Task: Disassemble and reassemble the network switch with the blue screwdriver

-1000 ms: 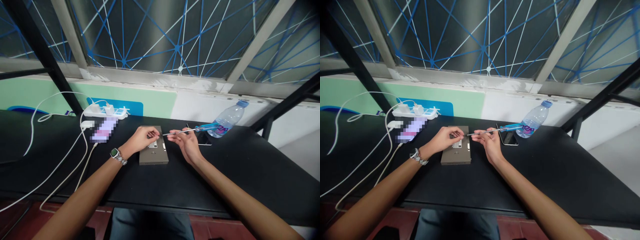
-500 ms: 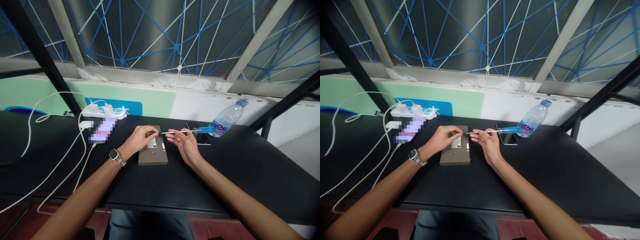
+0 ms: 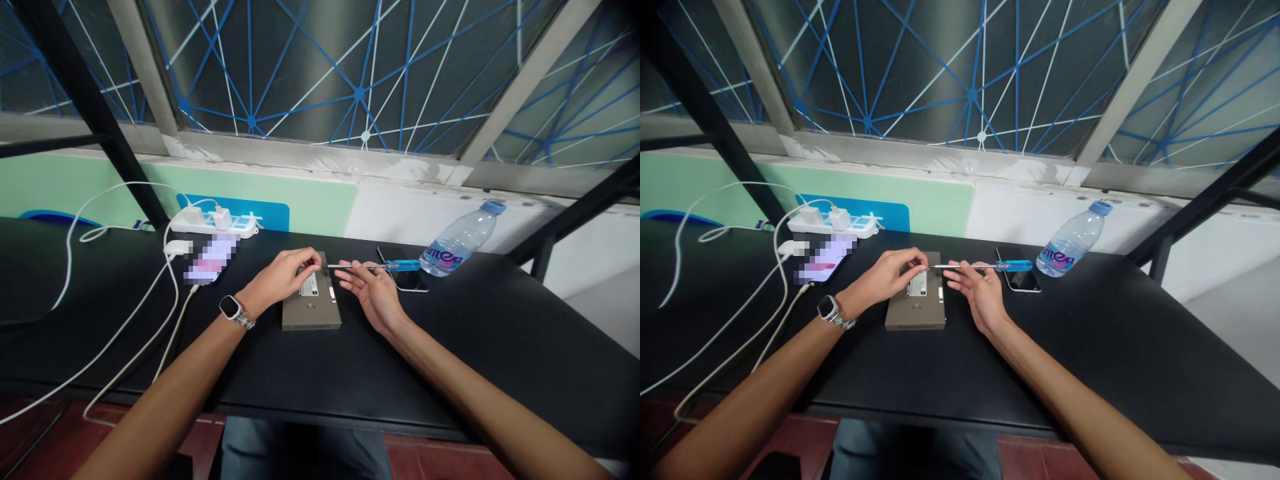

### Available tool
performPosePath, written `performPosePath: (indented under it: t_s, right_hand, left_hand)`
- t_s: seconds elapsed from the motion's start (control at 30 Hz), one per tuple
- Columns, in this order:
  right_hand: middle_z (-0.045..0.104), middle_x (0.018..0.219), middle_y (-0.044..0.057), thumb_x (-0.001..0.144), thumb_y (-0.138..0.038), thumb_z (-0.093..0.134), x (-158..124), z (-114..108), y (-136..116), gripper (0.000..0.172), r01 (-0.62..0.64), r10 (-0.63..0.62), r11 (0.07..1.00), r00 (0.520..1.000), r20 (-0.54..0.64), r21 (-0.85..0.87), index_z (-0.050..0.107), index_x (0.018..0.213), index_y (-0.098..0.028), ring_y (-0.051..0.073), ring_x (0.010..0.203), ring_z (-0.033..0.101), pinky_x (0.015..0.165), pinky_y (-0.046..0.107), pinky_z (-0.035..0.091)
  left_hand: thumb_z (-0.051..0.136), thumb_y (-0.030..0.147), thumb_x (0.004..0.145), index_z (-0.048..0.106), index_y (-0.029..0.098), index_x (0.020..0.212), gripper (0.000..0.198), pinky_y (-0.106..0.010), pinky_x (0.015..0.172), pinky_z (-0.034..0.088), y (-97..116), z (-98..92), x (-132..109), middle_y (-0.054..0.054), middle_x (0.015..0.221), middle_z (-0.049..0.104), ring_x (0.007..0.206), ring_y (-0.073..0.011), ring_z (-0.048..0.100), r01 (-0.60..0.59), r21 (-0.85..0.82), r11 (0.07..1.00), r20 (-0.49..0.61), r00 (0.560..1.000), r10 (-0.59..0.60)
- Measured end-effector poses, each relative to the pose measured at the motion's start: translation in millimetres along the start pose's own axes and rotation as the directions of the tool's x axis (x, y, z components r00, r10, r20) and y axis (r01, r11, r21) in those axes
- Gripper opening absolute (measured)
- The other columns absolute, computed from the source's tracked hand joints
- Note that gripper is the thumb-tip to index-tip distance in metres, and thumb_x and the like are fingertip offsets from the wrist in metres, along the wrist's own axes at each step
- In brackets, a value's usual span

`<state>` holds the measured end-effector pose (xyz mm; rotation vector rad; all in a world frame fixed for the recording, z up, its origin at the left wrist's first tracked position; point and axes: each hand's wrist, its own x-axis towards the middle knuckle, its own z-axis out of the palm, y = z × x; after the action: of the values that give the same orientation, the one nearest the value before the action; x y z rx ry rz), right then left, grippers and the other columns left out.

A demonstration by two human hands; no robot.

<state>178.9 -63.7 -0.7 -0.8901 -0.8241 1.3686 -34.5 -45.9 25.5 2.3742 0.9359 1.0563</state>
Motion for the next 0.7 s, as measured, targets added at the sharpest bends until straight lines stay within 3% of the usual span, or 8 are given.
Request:
performPosePath:
  t_s: [0.43, 0.7]
  right_hand:
    - [0.078, 0.102, 0.006, 0.074, -0.026, 0.082, -1.5, -0.6, 0.5, 0.021, -0.104, 0.103, 0.992, 0.995, 0.021, 0.069, 0.062, 0.079, -0.021, 0.021, 0.089, 0.076, 0.067, 0.026, 0.059]
    - [0.078, 0.105, 0.007, 0.074, -0.025, 0.082, -2.0, -1.5, -0.1, 0.023, -0.085, 0.083, 0.991, 0.996, 0.028, 0.099, 0.060, 0.080, -0.021, 0.023, 0.095, 0.075, 0.067, 0.026, 0.059]
  left_hand:
    - [0.049, 0.026, 0.097, 0.061, 0.021, 0.093, 0.014, -0.029, 0.073, 0.048, 3.0, 0.2, 0.7, -0.004, 0.088, 0.068, 0.078, -0.0154, 0.062, -0.002, -0.039, 0.999, -0.042, 0.999, 0.000]
    - [0.045, 0.024, 0.098, 0.060, 0.021, 0.094, 0.015, -0.029, 0.069, 0.045, 2.2, -3.7, 1.2, -0.004, 0.088, 0.066, 0.074, -0.0146, 0.059, -0.020, 0.024, 1.000, -0.009, 1.000, 0.020]
